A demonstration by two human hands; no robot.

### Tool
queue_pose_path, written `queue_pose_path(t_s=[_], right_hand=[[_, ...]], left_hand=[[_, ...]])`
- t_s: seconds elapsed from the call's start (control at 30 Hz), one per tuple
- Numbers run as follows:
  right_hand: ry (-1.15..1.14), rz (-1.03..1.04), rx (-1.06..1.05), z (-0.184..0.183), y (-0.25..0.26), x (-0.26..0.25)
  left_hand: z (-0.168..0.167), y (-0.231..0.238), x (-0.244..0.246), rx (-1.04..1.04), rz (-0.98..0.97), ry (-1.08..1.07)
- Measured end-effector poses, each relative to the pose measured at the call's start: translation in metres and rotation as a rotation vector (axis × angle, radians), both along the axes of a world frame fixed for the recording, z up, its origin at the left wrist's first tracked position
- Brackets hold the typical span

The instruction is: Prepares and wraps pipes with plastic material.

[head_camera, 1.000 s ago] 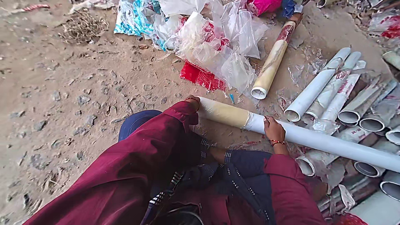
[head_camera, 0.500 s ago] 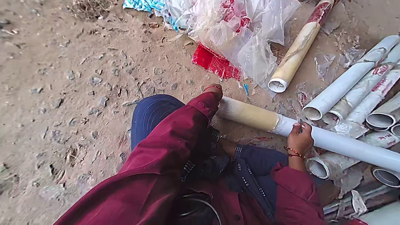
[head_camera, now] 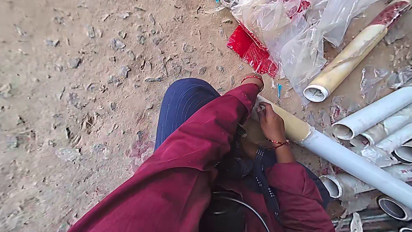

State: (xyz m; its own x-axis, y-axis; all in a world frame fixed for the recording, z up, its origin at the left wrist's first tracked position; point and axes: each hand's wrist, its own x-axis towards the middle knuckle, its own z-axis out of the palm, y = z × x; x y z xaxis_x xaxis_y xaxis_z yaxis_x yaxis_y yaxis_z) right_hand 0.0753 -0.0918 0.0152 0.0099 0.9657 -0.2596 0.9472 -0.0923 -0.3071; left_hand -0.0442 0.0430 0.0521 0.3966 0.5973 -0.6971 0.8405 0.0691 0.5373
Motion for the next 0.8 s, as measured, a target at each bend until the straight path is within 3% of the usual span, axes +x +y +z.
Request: queue_pose_path(t_s=[0.07,0.13,0.2,0.3,0.33,0.43,0.47,0.6,0.8], right_hand=[[-0.006,0.045,0.028,-0.003,0.005,0.004],[-0.039,0.115,0.087,-0.008,0.007,0.007],[-0.081,0.128,0.091,-0.007,0.008,0.005],[-0.012,0.048,0.005,0.0,0.009,0.004],[0.017,0.029,-0.016,0.002,0.01,0.005],[0.069,0.017,0.03,-0.001,0.01,0.008],[0.063,0.02,0.055,-0.002,0.01,0.009],[-0.007,0.095,0.132,-0.005,0.01,0.008],[-0.244,0.3,0.239,-0.014,0.009,0.003]], left_hand=[[-0.053,0.009,0.022,0.135,0.101,-0.052],[-0.079,0.018,0.036,0.155,0.123,-0.049],[-0.068,0.013,0.031,0.177,0.093,-0.049],[-0.011,0.005,0.006,0.039,-0.05,-0.017],[-0.013,0.004,0.005,0.059,-0.063,-0.01],[-0.078,0.003,0.017,0.37,-0.005,-0.047],[-0.078,0.005,0.019,0.353,-0.017,-0.038],[-0.01,0.003,0.005,0.06,-0.079,-0.005],[-0.021,0.007,0.01,0.101,-0.123,0.021]])
